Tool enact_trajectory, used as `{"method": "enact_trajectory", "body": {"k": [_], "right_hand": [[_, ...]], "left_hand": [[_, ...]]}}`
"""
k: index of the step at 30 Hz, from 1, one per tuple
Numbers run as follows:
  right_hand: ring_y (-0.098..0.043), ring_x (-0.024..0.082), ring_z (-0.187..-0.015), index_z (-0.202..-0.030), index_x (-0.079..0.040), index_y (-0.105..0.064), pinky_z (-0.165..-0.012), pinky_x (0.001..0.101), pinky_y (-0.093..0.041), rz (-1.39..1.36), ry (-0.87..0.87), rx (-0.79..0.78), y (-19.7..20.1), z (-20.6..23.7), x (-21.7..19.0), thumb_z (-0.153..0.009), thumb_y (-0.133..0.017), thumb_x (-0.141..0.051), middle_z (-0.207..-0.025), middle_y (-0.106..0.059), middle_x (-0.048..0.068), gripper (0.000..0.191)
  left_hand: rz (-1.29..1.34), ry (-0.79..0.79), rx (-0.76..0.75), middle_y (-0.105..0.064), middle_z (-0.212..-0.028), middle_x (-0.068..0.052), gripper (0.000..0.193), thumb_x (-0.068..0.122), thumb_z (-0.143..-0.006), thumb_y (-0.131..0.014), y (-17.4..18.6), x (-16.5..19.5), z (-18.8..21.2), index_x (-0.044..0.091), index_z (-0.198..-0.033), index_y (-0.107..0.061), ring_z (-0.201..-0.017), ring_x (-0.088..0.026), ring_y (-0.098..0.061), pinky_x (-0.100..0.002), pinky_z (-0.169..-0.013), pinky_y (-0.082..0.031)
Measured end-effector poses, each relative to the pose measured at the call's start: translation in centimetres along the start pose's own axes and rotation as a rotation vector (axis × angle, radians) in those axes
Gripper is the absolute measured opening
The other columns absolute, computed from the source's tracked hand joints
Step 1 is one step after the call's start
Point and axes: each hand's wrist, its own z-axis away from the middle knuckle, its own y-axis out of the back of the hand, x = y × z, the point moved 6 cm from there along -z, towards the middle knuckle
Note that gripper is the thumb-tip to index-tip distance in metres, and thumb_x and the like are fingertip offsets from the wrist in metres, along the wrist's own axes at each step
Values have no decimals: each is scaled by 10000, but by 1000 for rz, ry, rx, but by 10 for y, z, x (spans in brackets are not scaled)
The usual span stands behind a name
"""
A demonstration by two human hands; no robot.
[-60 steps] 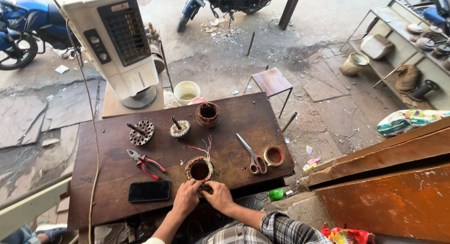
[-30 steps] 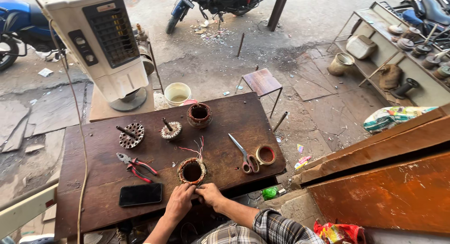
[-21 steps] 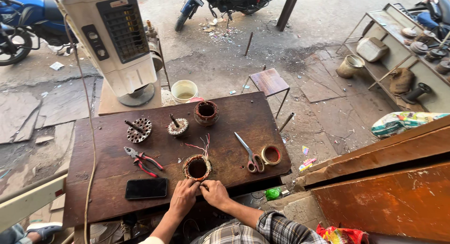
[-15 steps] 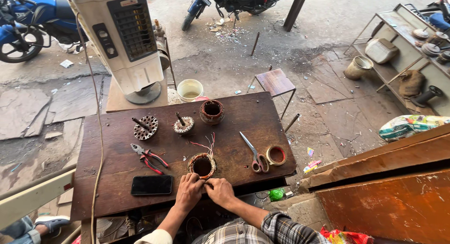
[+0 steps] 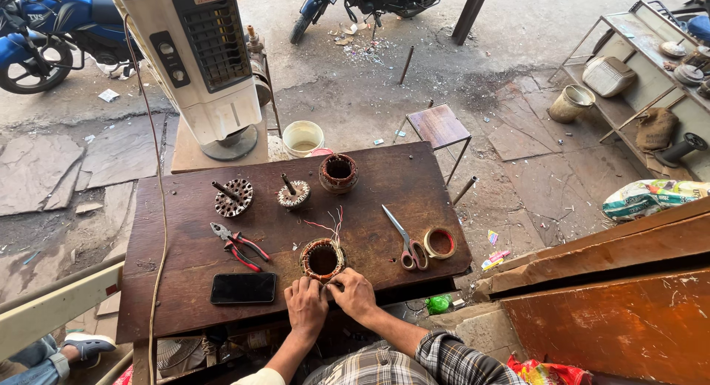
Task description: The person works on a cylindrical electrical component, likely a motor stator, by hand, adjusting and arranging copper windings. They use scissors to trim excess wire and continue manipulating the windings to secure them.
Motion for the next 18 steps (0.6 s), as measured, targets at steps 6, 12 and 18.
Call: {"method": "enact_trajectory", "body": {"k": [6, 12, 18], "right_hand": [[-716, 287, -859, -894, -69, -787, -784, 403, -568, -55, -80, 72, 5, -4, 9, -825, -781, -268, -931, -725, 99, 210], [-693, 305, -795, -798, -32, -710, -724, 427, -559, -39, 74, 75, -1, 8, 1, -826, -754, -202, -882, -694, 121, 178], [-678, 307, -774, -799, -25, -669, -705, 426, -560, -33, 228, 14, -6, 20, -8, -862, -722, -169, -880, -664, 125, 166]], "left_hand": [[160, 129, -79, -634, -955, -71, 148, 237, -871, -701, -4, -6, 7, 95, -905, -676, -958, -270, -599, -422, -845, -422], [315, 329, -52, -659, -935, -83, 139, 215, -847, -709, -9, -15, 11, 82, -889, -696, -932, -298, -630, -422, -815, -448], [305, 381, -22, -674, -889, -88, 145, 209, -830, -722, -12, -14, 15, 65, -828, -703, -880, -309, -645, -412, -795, -457]]}}
